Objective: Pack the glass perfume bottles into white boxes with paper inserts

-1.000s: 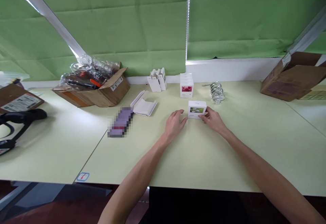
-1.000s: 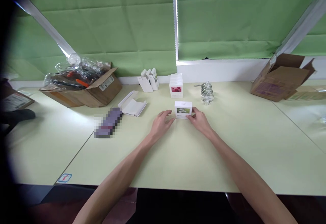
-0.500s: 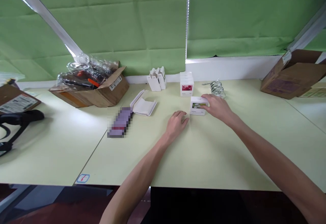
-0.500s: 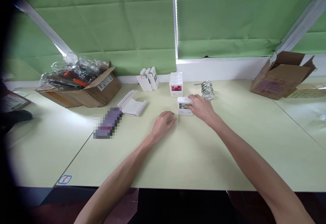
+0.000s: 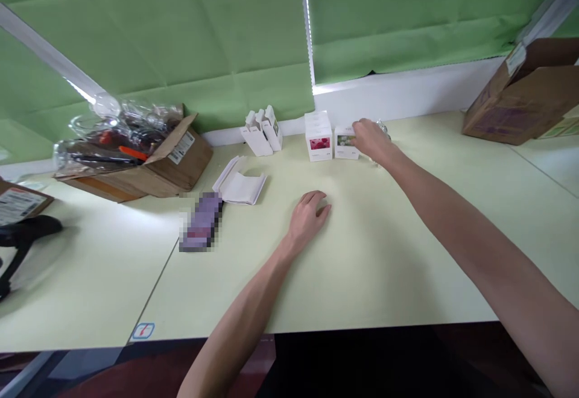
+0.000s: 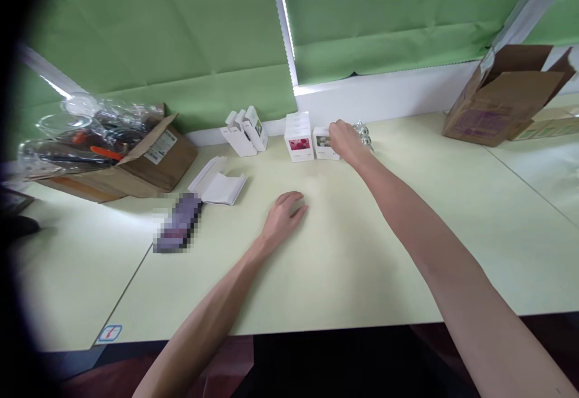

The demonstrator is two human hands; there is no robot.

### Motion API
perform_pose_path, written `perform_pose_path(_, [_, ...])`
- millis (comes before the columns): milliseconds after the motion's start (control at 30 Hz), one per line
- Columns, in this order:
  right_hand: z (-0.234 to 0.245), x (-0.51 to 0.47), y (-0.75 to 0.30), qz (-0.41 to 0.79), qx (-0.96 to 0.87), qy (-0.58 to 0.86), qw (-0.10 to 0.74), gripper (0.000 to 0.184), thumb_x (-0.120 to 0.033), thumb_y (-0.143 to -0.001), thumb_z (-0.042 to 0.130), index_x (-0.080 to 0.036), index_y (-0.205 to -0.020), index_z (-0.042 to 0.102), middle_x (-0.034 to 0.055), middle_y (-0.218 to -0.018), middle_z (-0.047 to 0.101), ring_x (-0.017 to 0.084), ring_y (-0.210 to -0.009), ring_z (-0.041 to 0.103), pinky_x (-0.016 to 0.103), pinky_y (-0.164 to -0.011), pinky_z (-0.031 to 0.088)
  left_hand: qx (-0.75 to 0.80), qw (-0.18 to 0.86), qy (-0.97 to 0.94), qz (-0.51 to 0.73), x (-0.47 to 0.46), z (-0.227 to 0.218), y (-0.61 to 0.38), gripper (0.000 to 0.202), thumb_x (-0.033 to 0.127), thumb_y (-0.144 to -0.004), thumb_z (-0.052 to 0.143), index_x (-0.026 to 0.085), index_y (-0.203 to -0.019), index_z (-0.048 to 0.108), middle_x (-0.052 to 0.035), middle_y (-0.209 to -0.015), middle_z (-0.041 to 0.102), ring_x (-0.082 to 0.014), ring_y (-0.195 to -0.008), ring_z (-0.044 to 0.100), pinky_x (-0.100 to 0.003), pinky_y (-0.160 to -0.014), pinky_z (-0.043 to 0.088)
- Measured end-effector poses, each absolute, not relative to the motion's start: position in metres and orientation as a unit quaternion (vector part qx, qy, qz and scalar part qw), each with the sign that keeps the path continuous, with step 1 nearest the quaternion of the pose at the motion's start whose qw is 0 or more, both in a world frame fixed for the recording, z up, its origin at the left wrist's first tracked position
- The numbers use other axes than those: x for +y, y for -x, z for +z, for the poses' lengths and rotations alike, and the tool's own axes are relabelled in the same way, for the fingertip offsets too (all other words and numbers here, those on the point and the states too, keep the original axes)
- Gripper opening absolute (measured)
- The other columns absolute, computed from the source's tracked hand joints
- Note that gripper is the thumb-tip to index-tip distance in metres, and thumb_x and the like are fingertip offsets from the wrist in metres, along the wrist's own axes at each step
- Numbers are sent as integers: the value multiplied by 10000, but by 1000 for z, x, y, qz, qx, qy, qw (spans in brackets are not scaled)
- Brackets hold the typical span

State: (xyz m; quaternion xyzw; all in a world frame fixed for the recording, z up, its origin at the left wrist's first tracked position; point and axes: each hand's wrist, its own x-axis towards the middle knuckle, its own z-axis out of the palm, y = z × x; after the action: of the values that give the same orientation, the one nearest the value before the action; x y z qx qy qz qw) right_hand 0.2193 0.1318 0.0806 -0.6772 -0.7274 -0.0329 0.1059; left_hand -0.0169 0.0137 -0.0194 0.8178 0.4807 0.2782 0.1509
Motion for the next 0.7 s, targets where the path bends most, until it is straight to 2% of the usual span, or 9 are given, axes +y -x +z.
perform_pose_path(167, [76,160,-221,-55,-721,683,101,270,-81,-927,539,-38,-1181,619,242,-1219,604,337,-1101,609,422,-910,488,464,128,-829,285,15,-22,19,221,250,-934,595,207,-1146,641,-85,-1222,694,-248,-1197,629,-395,-1029,540])
perform_pose_path(367, [82,188,-220,-57,-715,691,91,286,-2,-903,470,-54,-1110,661,223,-1151,645,313,-1060,635,401,-881,514,445,109,-839,294,15,-24,19,223,249,-942,585,206,-1157,630,-89,-1220,690,-245,-1164,644,-401,-995,561])
perform_pose_path(700, [80,221,-218,-61,-715,689,102,315,21,-903,434,-59,-1101,665,225,-1152,667,291,-1048,648,358,-892,514,422,84,-849,306,15,-28,22,223,264,-963,563,203,-1170,620,-95,-1205,688,-252,-1139,645,-433,-964,579])
